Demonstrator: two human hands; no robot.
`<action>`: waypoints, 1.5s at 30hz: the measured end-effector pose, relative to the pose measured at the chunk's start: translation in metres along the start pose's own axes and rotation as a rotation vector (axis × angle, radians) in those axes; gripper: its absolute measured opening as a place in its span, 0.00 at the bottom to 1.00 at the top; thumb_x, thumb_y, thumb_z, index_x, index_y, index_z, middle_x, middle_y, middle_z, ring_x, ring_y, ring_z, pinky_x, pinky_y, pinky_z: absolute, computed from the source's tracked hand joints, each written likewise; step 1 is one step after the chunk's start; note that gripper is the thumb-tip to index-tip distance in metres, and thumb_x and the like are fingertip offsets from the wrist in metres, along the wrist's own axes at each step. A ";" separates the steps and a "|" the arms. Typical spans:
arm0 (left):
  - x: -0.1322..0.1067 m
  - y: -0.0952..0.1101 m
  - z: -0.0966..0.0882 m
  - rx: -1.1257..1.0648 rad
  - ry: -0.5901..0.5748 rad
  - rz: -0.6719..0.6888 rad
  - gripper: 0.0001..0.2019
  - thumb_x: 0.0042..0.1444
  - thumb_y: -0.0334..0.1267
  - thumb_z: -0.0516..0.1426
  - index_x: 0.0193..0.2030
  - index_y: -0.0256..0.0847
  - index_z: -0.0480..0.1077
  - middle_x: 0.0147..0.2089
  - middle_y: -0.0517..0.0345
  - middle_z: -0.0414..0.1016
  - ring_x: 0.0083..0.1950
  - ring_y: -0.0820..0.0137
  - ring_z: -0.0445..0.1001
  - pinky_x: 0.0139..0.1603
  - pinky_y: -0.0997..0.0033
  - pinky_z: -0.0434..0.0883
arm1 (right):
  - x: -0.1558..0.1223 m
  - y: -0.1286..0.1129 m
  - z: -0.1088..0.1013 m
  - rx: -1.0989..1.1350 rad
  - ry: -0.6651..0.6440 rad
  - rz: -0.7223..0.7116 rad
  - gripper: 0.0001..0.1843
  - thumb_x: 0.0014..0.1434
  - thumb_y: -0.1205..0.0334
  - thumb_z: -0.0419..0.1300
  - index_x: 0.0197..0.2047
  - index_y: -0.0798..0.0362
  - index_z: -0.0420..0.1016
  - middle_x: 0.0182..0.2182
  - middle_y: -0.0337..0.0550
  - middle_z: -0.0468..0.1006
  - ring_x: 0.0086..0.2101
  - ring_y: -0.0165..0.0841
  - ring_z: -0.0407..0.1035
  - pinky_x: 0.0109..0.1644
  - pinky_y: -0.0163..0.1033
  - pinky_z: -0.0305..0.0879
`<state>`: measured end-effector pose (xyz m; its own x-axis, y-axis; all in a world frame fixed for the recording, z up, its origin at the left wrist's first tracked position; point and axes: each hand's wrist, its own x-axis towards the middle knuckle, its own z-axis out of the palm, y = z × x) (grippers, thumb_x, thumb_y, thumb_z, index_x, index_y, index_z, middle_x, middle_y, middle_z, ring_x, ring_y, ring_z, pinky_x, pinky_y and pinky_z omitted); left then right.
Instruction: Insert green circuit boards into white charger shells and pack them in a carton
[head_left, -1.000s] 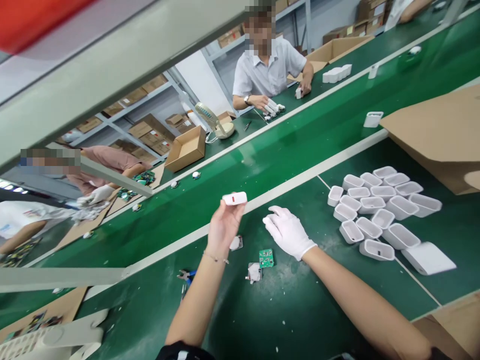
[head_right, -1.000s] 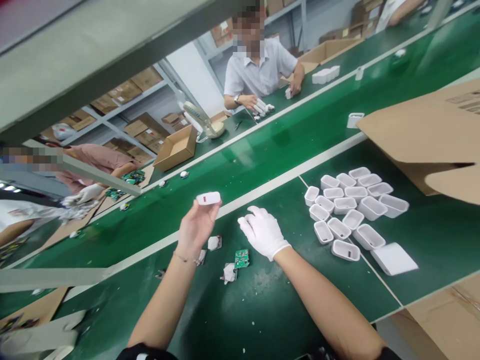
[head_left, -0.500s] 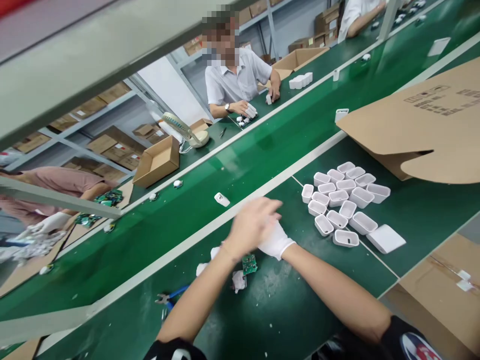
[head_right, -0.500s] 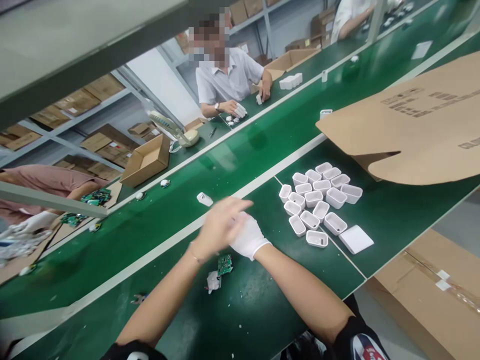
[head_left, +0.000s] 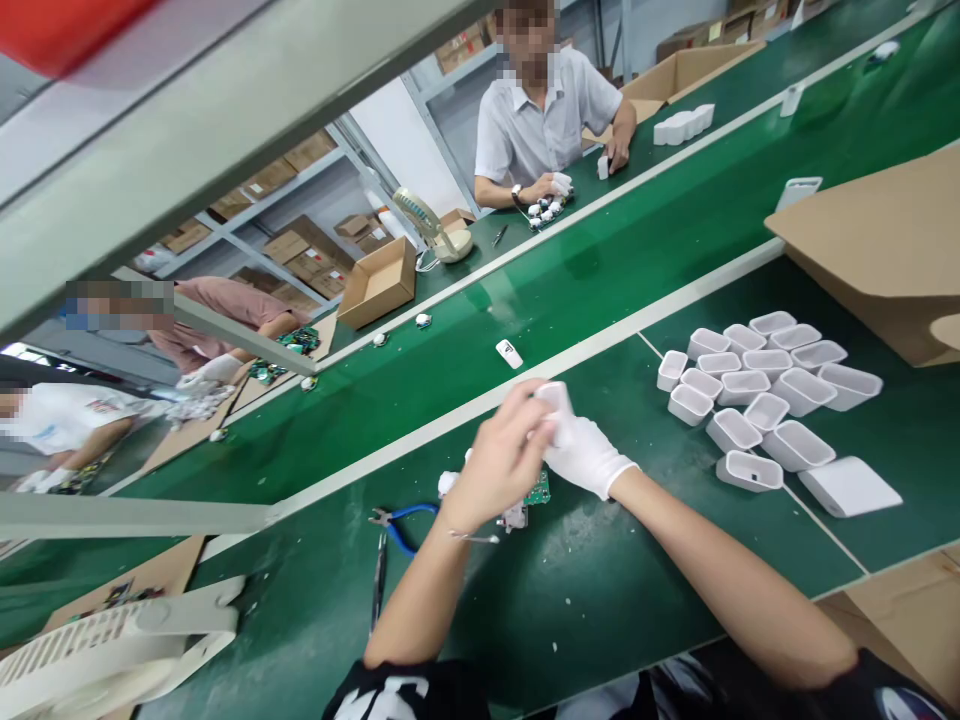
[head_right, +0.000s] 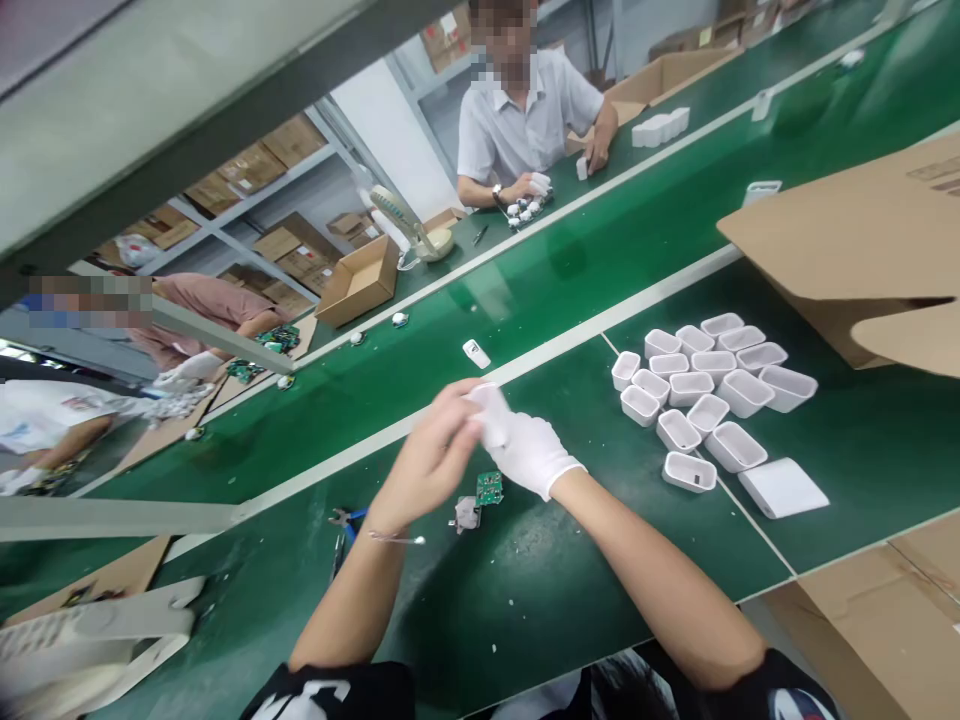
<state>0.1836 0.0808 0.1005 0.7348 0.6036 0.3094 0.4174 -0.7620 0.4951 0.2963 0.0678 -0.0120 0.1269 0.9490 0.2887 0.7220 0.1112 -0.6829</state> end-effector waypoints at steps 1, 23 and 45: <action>-0.016 -0.012 -0.008 -0.073 0.083 -0.079 0.12 0.66 0.41 0.44 0.37 0.41 0.64 0.50 0.48 0.68 0.50 0.64 0.70 0.48 0.64 0.69 | -0.002 -0.001 -0.002 -0.008 -0.100 -0.105 0.12 0.63 0.55 0.56 0.38 0.54 0.75 0.35 0.41 0.76 0.35 0.31 0.71 0.40 0.39 0.69; -0.146 -0.088 0.047 -0.226 0.450 -0.272 0.20 0.57 0.40 0.57 0.54 0.41 0.59 0.46 0.49 0.71 0.44 0.65 0.74 0.40 0.67 0.73 | 0.005 -0.008 -0.032 -0.584 -0.256 0.188 0.25 0.66 0.46 0.43 0.36 0.52 0.75 0.37 0.48 0.75 0.34 0.40 0.72 0.31 0.40 0.61; -0.143 -0.091 0.039 -0.186 0.310 -0.087 0.31 0.55 0.36 0.60 0.63 0.45 0.53 0.52 0.45 0.74 0.53 0.59 0.72 0.53 0.56 0.68 | -0.016 -0.030 -0.017 -0.016 -0.242 -0.565 0.17 0.57 0.70 0.56 0.50 0.51 0.71 0.42 0.47 0.77 0.42 0.37 0.71 0.44 0.44 0.71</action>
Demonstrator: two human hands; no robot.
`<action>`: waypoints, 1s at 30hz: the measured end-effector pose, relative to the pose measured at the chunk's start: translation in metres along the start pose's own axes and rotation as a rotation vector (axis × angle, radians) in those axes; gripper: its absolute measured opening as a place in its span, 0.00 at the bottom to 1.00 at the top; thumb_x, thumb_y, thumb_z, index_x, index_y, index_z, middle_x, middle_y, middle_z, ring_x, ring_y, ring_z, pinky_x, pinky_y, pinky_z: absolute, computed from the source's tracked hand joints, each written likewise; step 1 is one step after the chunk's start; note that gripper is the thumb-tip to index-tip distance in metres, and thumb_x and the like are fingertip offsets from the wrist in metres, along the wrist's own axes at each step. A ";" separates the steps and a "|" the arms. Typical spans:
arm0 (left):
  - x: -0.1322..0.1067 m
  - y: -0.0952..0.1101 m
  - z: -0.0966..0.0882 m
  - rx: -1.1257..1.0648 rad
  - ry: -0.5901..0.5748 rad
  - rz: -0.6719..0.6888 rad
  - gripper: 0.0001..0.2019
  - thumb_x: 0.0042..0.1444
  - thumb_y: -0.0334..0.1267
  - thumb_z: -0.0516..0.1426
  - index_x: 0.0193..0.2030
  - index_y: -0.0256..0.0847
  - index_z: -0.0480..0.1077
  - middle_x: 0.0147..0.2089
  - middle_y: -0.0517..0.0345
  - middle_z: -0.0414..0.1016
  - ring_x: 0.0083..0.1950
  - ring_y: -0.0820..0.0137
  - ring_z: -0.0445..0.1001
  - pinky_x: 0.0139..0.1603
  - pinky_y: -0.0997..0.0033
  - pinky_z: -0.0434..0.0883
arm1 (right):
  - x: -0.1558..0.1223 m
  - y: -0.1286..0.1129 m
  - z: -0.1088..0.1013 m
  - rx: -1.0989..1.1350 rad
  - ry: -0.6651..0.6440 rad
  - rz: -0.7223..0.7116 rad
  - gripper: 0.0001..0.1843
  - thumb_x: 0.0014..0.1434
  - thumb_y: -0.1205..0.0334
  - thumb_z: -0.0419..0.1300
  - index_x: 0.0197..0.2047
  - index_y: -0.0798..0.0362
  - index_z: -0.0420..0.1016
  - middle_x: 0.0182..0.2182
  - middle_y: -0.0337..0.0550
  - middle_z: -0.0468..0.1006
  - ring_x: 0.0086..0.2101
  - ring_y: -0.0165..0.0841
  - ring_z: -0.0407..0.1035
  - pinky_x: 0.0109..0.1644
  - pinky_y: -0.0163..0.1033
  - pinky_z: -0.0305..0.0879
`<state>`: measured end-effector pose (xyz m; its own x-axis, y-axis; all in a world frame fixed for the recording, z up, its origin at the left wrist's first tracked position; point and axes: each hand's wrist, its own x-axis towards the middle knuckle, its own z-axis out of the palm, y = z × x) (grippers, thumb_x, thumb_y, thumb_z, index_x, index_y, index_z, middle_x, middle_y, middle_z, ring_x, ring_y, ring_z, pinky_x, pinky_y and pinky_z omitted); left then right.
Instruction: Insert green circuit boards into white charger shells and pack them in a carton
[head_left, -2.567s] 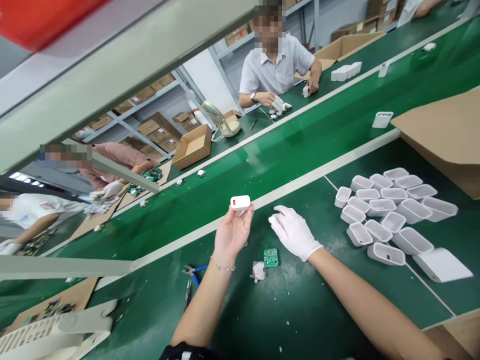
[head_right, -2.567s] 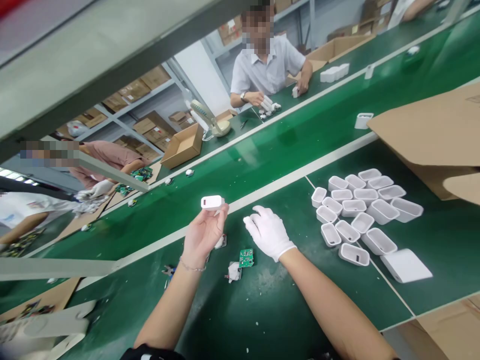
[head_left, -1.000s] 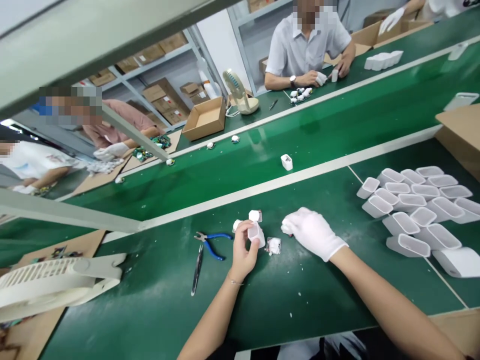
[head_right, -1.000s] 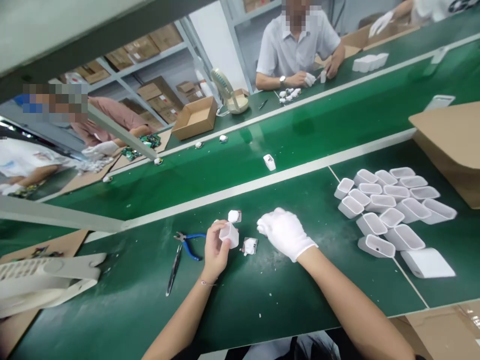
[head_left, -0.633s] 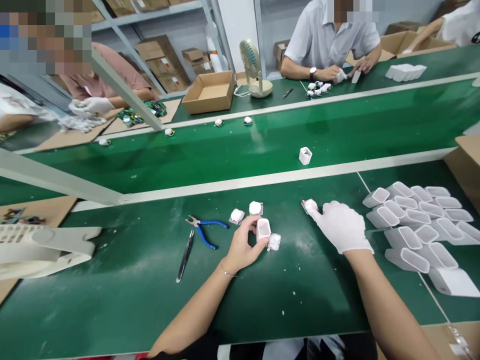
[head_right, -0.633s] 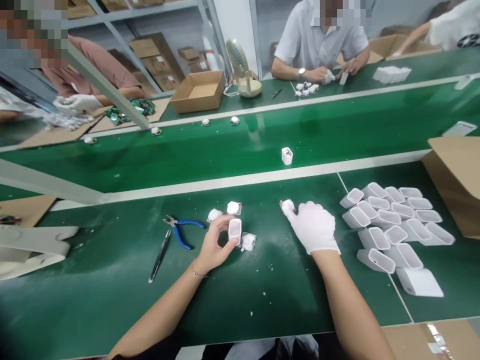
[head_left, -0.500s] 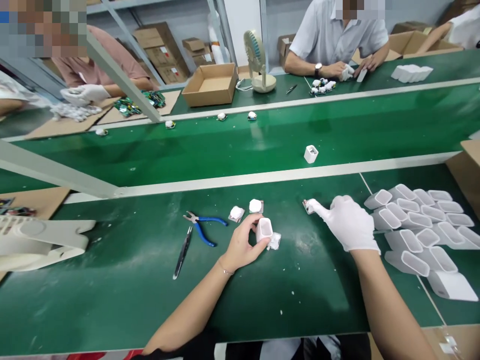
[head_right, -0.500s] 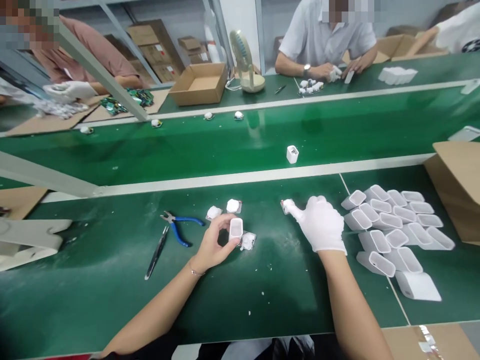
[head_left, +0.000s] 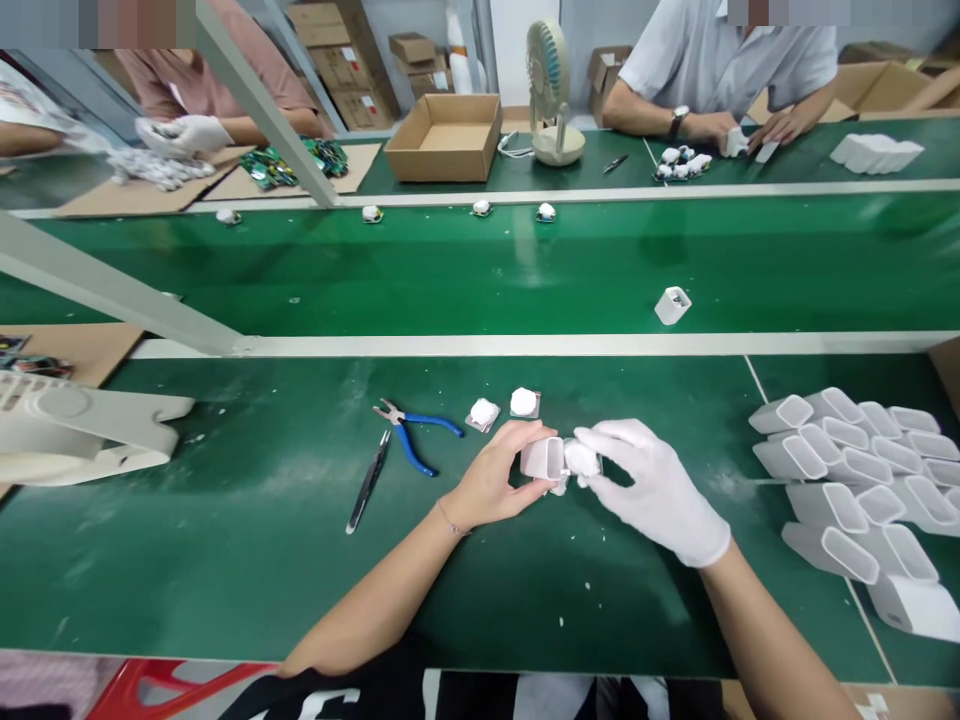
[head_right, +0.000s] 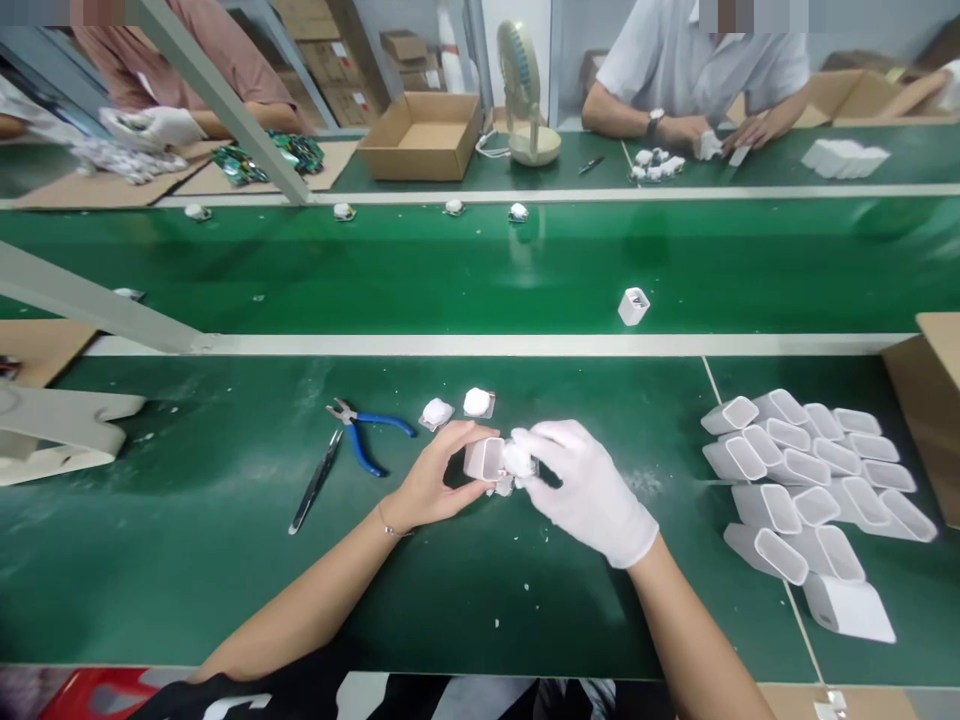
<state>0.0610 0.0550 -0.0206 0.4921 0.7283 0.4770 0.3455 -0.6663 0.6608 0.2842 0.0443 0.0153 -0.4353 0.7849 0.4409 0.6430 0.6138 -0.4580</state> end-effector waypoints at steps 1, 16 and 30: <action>0.000 -0.001 0.000 -0.002 0.006 0.034 0.33 0.56 0.37 0.60 0.65 0.45 0.50 0.52 0.45 0.74 0.52 0.59 0.72 0.52 0.56 0.68 | 0.000 -0.004 0.000 -0.007 0.004 -0.052 0.18 0.57 0.70 0.55 0.51 0.51 0.70 0.41 0.47 0.77 0.40 0.36 0.72 0.43 0.43 0.72; -0.001 -0.004 0.003 -0.003 0.030 0.144 0.41 0.56 0.38 0.60 0.69 0.51 0.39 0.52 0.47 0.75 0.51 0.60 0.73 0.49 0.58 0.69 | 0.001 -0.011 -0.008 -0.173 -0.012 -0.224 0.07 0.63 0.63 0.55 0.42 0.54 0.72 0.37 0.48 0.80 0.36 0.35 0.73 0.41 0.42 0.71; 0.001 -0.003 0.004 -0.026 0.065 0.175 0.38 0.58 0.41 0.59 0.69 0.47 0.42 0.50 0.46 0.75 0.50 0.61 0.72 0.48 0.58 0.69 | 0.004 -0.014 -0.006 -0.129 -0.015 -0.255 0.04 0.63 0.65 0.55 0.40 0.55 0.71 0.36 0.47 0.79 0.34 0.35 0.72 0.38 0.41 0.69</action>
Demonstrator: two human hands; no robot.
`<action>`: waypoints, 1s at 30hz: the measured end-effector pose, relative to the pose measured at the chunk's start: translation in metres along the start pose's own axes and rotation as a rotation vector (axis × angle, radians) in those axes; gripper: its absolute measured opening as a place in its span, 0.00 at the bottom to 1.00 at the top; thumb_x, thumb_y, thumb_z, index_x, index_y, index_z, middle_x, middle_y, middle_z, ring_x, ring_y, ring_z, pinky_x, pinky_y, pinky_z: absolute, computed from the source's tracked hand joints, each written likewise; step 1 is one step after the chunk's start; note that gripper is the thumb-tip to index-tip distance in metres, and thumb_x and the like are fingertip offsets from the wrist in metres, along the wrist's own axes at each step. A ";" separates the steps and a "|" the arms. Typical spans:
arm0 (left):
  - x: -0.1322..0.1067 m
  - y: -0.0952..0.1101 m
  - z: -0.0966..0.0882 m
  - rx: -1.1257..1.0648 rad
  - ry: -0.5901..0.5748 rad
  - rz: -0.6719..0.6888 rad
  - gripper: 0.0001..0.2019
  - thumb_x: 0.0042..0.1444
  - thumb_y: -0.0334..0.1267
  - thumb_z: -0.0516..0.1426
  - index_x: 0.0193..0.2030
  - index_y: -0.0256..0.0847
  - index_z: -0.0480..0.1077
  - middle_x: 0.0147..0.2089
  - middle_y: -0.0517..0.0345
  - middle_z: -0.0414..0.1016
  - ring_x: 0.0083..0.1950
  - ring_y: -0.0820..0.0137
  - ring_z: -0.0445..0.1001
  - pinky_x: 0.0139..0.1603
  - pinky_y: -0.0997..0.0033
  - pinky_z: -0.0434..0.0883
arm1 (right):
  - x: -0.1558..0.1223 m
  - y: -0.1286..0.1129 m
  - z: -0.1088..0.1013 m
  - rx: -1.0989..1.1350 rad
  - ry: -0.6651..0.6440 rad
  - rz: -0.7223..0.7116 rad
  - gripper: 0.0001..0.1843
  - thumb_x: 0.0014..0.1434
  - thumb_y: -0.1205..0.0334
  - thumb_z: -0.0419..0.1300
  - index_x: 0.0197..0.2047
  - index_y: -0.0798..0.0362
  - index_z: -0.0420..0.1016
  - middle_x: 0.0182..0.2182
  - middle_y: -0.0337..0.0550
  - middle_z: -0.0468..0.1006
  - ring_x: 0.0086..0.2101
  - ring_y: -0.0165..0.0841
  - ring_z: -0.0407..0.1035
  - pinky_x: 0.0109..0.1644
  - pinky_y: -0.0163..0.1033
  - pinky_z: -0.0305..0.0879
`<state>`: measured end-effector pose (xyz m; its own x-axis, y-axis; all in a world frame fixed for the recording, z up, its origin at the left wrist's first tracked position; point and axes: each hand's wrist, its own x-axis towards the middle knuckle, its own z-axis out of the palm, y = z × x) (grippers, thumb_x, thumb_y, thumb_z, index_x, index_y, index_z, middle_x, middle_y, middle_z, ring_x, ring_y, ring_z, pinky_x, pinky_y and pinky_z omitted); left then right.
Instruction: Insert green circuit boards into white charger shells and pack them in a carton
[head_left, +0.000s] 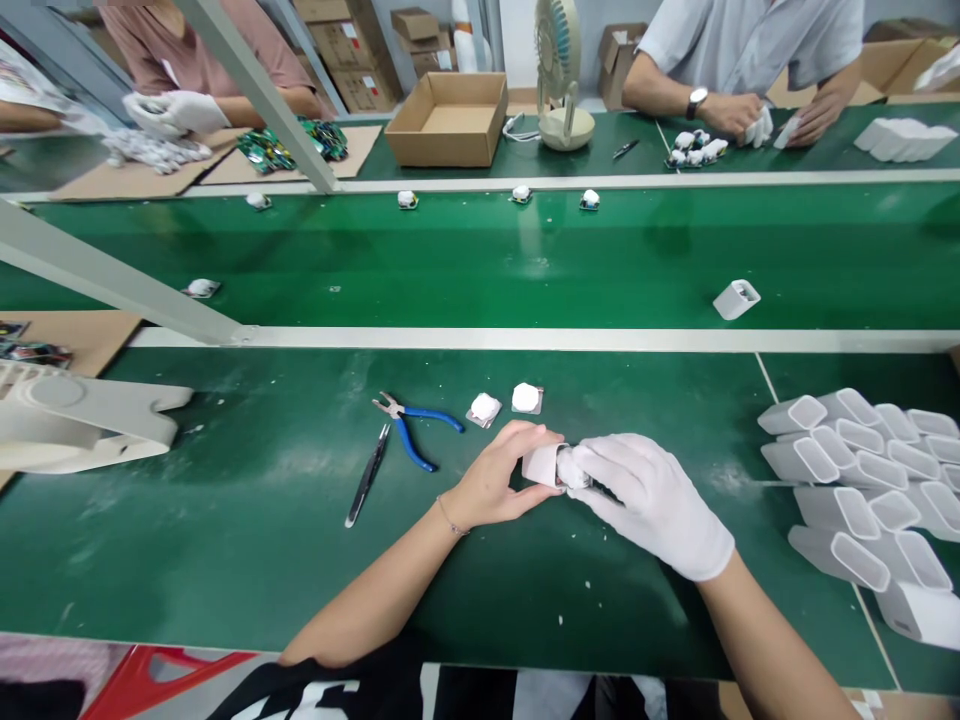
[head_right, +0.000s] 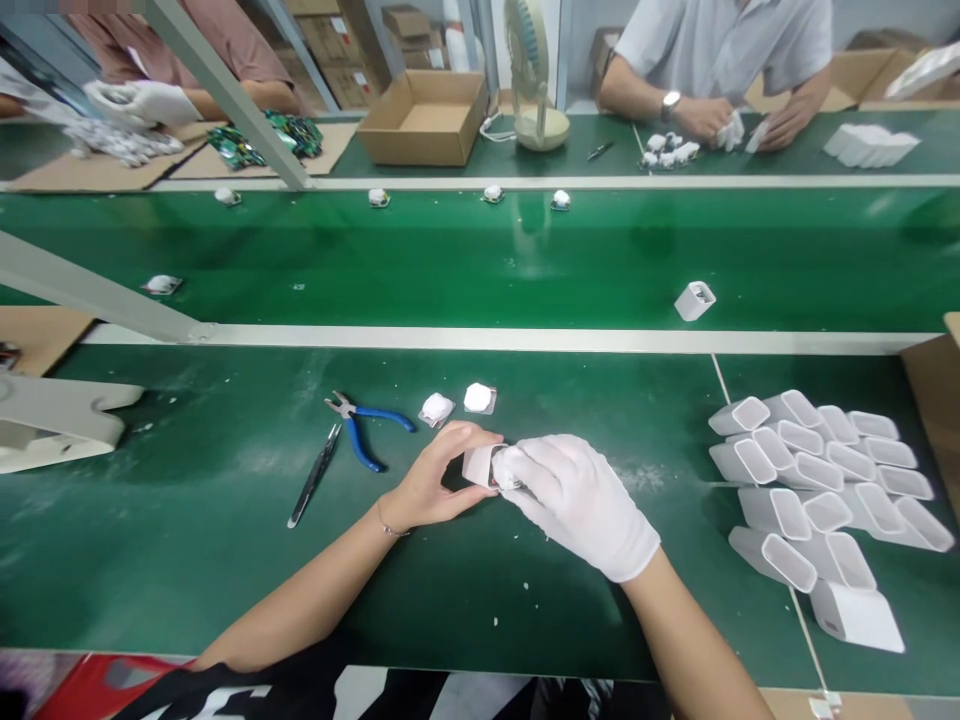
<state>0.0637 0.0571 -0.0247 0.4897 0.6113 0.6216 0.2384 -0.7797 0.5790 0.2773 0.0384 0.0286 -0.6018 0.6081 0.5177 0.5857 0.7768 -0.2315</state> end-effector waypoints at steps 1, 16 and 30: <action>0.000 0.000 0.000 -0.010 0.005 0.000 0.38 0.58 0.41 0.60 0.69 0.46 0.43 0.50 0.46 0.75 0.49 0.61 0.72 0.48 0.58 0.69 | 0.000 0.000 0.000 0.006 0.010 -0.001 0.04 0.64 0.65 0.55 0.40 0.54 0.70 0.36 0.47 0.79 0.34 0.35 0.72 0.38 0.41 0.69; 0.000 0.004 0.005 -0.128 0.030 0.072 0.37 0.57 0.39 0.60 0.69 0.44 0.45 0.49 0.44 0.75 0.50 0.62 0.71 0.48 0.59 0.70 | -0.003 -0.004 0.004 0.210 -0.098 0.132 0.11 0.60 0.56 0.60 0.43 0.52 0.73 0.37 0.46 0.77 0.36 0.37 0.72 0.39 0.43 0.70; -0.003 0.023 0.015 -0.222 -0.062 -0.027 0.29 0.56 0.40 0.61 0.63 0.45 0.57 0.50 0.46 0.76 0.53 0.63 0.75 0.53 0.60 0.74 | -0.003 -0.012 0.017 1.220 -0.307 0.827 0.24 0.55 0.60 0.62 0.55 0.51 0.65 0.51 0.47 0.74 0.48 0.38 0.71 0.49 0.43 0.71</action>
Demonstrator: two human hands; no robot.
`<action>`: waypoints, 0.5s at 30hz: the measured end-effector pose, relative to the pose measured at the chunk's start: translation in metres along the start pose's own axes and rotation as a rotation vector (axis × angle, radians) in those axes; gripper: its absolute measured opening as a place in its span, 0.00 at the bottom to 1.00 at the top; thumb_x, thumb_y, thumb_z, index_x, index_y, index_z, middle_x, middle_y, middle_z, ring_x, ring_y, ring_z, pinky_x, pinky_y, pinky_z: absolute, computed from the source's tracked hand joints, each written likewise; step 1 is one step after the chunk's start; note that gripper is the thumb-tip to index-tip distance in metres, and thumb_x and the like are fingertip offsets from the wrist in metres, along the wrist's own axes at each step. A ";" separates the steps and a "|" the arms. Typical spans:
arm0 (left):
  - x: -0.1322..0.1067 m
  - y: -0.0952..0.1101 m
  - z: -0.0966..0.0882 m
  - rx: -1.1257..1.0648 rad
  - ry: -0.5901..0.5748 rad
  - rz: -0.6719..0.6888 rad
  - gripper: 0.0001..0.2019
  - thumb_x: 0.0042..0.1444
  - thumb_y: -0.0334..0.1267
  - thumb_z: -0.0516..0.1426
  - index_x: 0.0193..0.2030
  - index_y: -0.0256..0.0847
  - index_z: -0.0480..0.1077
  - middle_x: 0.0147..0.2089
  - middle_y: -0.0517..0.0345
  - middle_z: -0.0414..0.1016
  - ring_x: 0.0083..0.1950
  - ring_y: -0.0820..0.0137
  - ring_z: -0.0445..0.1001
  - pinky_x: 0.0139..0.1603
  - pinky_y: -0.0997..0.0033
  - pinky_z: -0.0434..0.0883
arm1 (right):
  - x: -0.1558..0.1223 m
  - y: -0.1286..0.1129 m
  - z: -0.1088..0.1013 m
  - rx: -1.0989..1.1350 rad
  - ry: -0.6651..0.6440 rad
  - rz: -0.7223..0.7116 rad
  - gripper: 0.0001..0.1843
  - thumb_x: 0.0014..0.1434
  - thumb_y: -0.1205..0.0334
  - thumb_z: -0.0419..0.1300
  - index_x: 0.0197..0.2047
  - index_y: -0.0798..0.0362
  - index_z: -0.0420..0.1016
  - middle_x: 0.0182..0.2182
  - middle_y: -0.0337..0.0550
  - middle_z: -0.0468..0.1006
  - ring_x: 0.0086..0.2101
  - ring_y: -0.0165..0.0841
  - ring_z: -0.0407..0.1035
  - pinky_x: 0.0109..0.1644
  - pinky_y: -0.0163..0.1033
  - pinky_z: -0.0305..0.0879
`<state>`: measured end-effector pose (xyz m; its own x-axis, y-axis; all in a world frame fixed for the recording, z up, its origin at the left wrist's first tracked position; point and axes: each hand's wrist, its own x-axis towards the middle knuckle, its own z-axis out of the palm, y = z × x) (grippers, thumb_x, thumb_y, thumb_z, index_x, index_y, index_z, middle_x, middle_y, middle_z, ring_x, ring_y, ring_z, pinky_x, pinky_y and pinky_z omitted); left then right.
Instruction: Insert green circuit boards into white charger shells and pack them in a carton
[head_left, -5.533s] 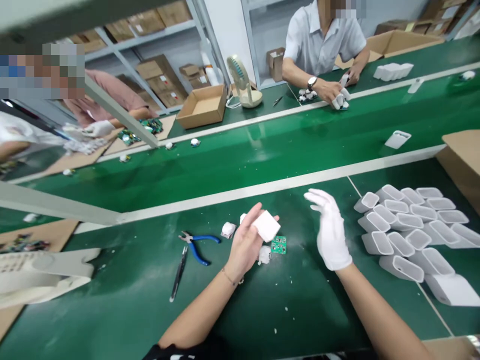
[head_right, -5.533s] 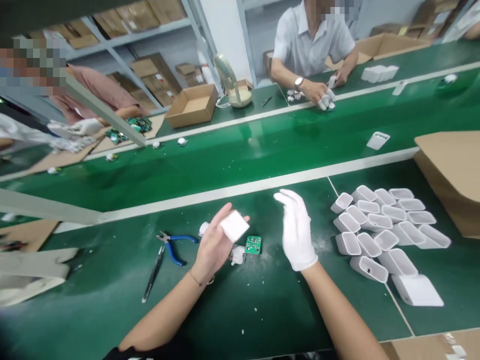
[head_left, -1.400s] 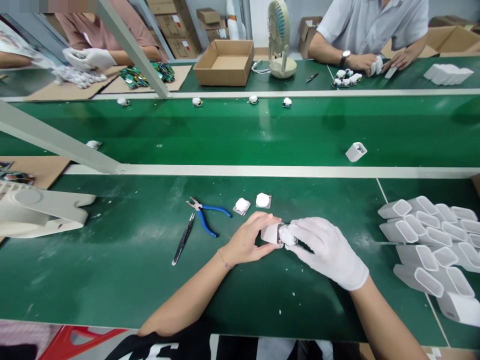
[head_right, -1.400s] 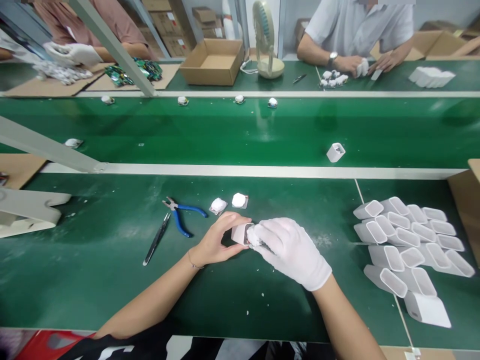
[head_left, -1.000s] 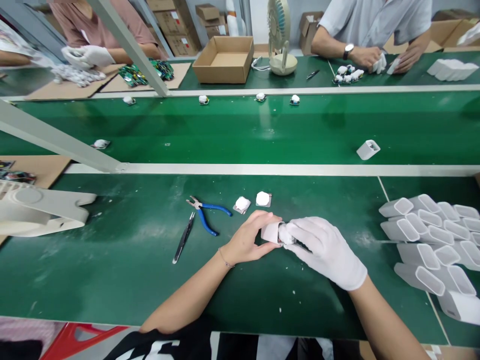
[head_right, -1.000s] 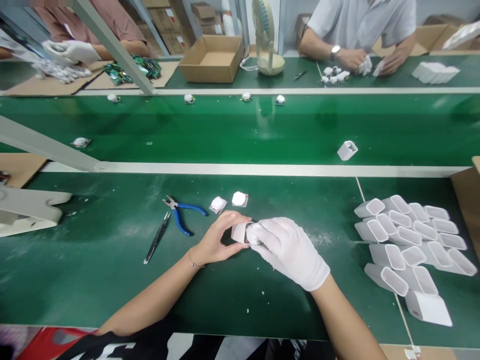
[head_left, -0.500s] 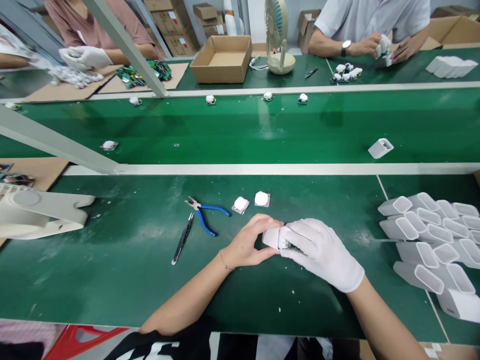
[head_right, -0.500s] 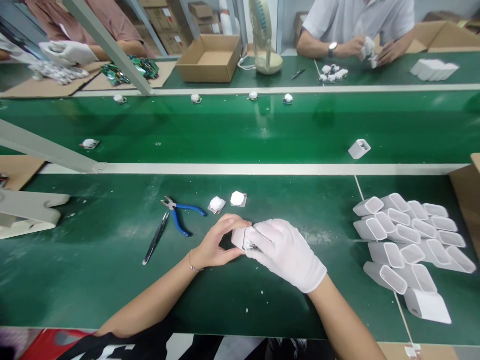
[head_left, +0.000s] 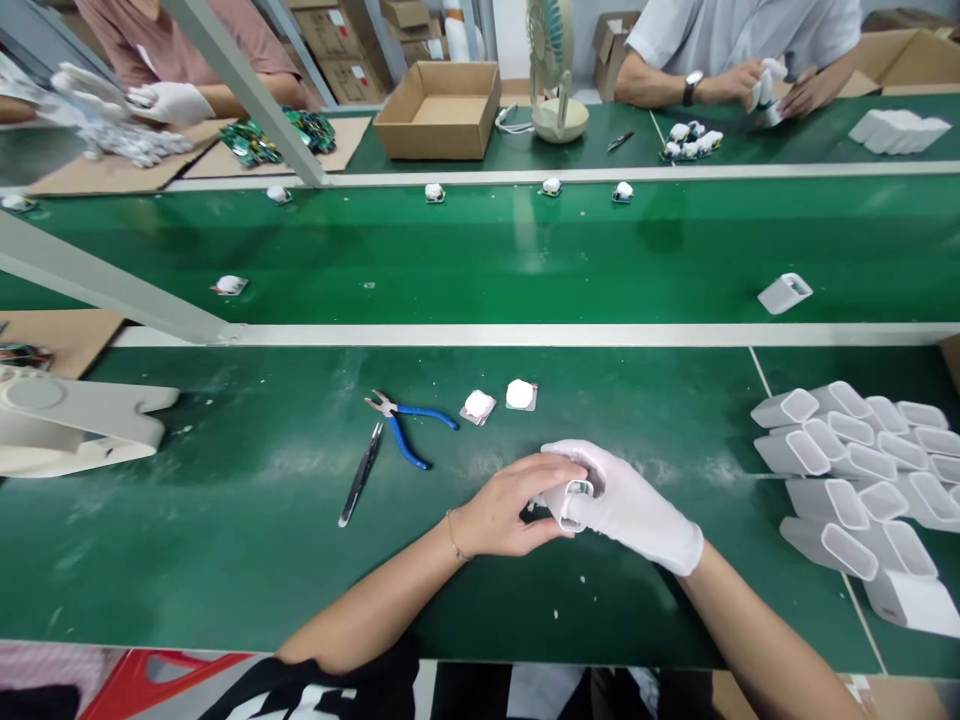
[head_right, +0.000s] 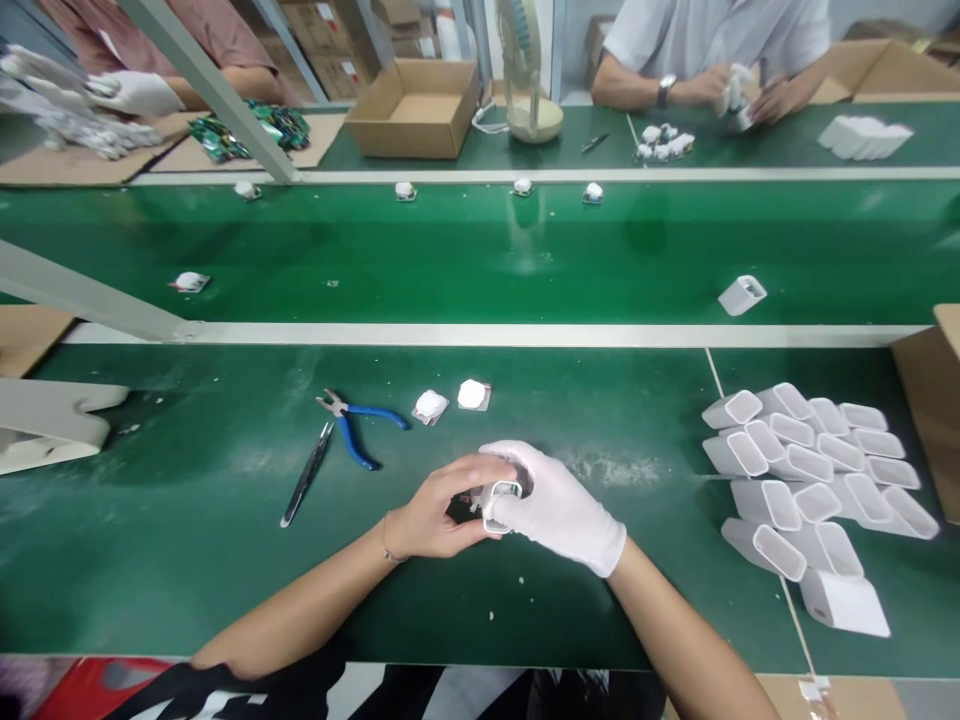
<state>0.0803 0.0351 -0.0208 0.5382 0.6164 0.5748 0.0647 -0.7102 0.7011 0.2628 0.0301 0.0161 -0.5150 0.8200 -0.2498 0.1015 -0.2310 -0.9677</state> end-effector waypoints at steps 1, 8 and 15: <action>0.000 0.002 0.000 0.003 -0.017 -0.001 0.28 0.56 0.40 0.61 0.63 0.44 0.59 0.50 0.45 0.76 0.53 0.63 0.74 0.53 0.60 0.74 | -0.001 -0.002 0.000 0.002 -0.008 -0.009 0.23 0.55 0.61 0.62 0.53 0.51 0.66 0.49 0.46 0.74 0.46 0.37 0.72 0.47 0.42 0.71; 0.001 0.002 0.002 -0.003 -0.040 0.055 0.28 0.59 0.42 0.58 0.64 0.43 0.55 0.51 0.44 0.76 0.56 0.63 0.73 0.56 0.60 0.73 | -0.004 -0.005 0.009 0.043 0.023 0.047 0.16 0.54 0.65 0.59 0.47 0.51 0.64 0.34 0.37 0.73 0.27 0.27 0.68 0.30 0.34 0.67; 0.000 -0.003 0.000 -0.119 0.034 -0.023 0.30 0.58 0.41 0.59 0.65 0.49 0.52 0.52 0.45 0.74 0.54 0.61 0.74 0.51 0.61 0.74 | 0.001 0.004 -0.001 -0.018 0.033 -0.071 0.18 0.61 0.57 0.55 0.54 0.49 0.66 0.50 0.46 0.74 0.48 0.37 0.71 0.50 0.43 0.69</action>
<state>0.0800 0.0373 -0.0231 0.5085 0.6450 0.5704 -0.0243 -0.6514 0.7583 0.2632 0.0302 0.0120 -0.4930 0.8510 -0.1809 0.0810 -0.1621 -0.9834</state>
